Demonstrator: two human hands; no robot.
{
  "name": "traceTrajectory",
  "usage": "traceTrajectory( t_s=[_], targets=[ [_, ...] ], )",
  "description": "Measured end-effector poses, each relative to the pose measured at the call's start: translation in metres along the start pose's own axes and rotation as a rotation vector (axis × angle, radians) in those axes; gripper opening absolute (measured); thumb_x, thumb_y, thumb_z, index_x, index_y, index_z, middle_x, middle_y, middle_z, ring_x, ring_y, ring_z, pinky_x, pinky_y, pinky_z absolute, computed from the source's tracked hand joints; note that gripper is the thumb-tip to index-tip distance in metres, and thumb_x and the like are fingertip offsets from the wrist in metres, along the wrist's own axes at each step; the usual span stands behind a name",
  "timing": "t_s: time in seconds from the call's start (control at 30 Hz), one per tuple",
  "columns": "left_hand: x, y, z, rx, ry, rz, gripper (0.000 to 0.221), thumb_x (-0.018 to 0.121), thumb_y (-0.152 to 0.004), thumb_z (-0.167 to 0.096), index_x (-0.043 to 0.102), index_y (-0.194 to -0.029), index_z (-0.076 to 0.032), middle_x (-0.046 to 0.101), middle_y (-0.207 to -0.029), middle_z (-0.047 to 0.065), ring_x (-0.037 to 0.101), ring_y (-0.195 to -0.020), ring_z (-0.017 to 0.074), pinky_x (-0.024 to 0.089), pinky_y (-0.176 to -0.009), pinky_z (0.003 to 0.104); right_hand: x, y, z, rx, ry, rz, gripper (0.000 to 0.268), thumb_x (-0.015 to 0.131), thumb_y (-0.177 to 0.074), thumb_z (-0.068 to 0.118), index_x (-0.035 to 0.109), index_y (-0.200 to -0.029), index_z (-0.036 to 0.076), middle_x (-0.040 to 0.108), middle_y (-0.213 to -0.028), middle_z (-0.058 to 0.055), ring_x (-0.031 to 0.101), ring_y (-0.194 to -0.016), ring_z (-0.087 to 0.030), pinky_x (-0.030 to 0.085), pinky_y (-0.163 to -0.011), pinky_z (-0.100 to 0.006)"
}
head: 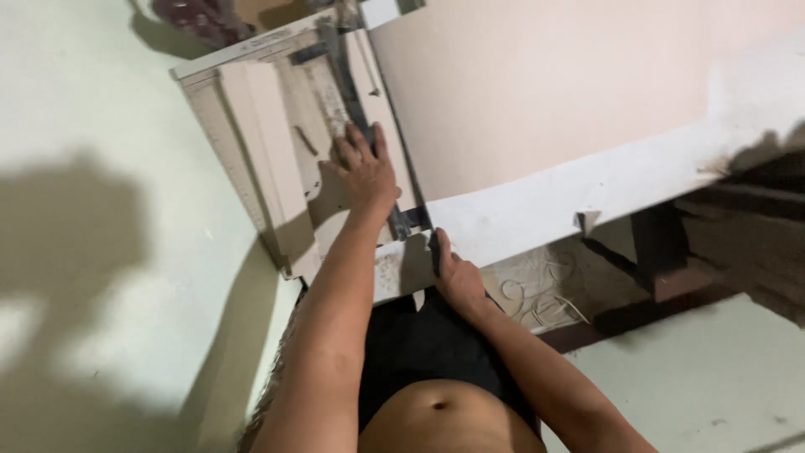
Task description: Cutting cardboard sheets using a manual paper cutter on a workbench.
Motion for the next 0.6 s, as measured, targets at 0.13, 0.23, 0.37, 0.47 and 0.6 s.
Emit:
traceTrajectory(
  t_s=[0.13,0.23,0.37,0.47,0.6],
  targets=[
    [0.039,-0.030,0.017,0.119,0.054,-0.302,0.119,0.065,-0.072,-0.066,0.012,-0.164,-0.011,-0.012,-0.166,0.029,-0.015,-0.149,0.0545,-0.001,-0.106,0.084,-0.111,0.036,0.028,0.120,-0.333,0.121,0.090,0.061,-0.088,0.037,0.016,-0.164,0.019,0.074,-0.085,-0.029,0.072,-0.075,-0.053,0.056,-0.063,-0.058],
    [0.035,-0.003,0.001,0.247,0.169,-0.401,0.113,0.038,-0.076,-0.093,0.036,-0.150,-0.008,0.008,-0.155,0.024,-0.002,-0.141,0.0475,-0.002,-0.105,0.076,-0.171,0.062,0.031,0.242,-0.542,0.270,0.103,0.067,-0.082,0.058,0.015,-0.165,0.025,0.074,-0.084,-0.030,0.072,-0.066,-0.045,0.057,-0.056,-0.049],
    [-0.005,0.054,-0.023,0.231,0.657,0.034,0.060,0.037,-0.104,-0.056,0.076,-0.097,-0.011,0.075,-0.099,0.013,0.067,-0.105,0.0317,0.043,-0.099,0.050,-0.160,0.036,0.003,0.263,-0.764,0.270,0.064,0.052,-0.091,0.059,0.049,-0.151,0.036,0.079,-0.084,-0.016,0.077,-0.071,-0.036,0.059,-0.062,-0.044],
    [0.056,0.064,-0.022,0.818,-0.660,-0.503,0.030,0.062,-0.096,-0.019,0.067,-0.068,-0.028,0.070,-0.073,-0.002,0.062,-0.073,0.0159,0.041,-0.083,0.037,-0.083,-0.035,-0.096,0.468,-1.335,-0.095,0.081,0.060,-0.101,0.054,0.020,-0.155,0.009,0.069,-0.114,-0.027,0.072,-0.065,-0.039,0.061,-0.054,-0.044],
    [0.016,0.082,0.025,0.748,-0.638,-0.314,0.029,0.062,-0.087,-0.008,0.076,-0.070,-0.026,0.076,-0.070,0.001,0.071,-0.069,0.0165,0.049,-0.073,0.042,-0.067,-0.083,-0.138,0.672,-1.624,0.040,0.118,0.067,-0.094,0.071,-0.008,-0.164,0.013,0.039,-0.156,-0.028,0.045,-0.138,-0.053,0.035,-0.109,-0.067]
  ],
)
Point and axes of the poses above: each hand's wrist, its own y-axis away from the middle knuckle, its own x-axis out of the palm, z = x × y, the point moved 7 cm from there along -y, towards the middle knuckle
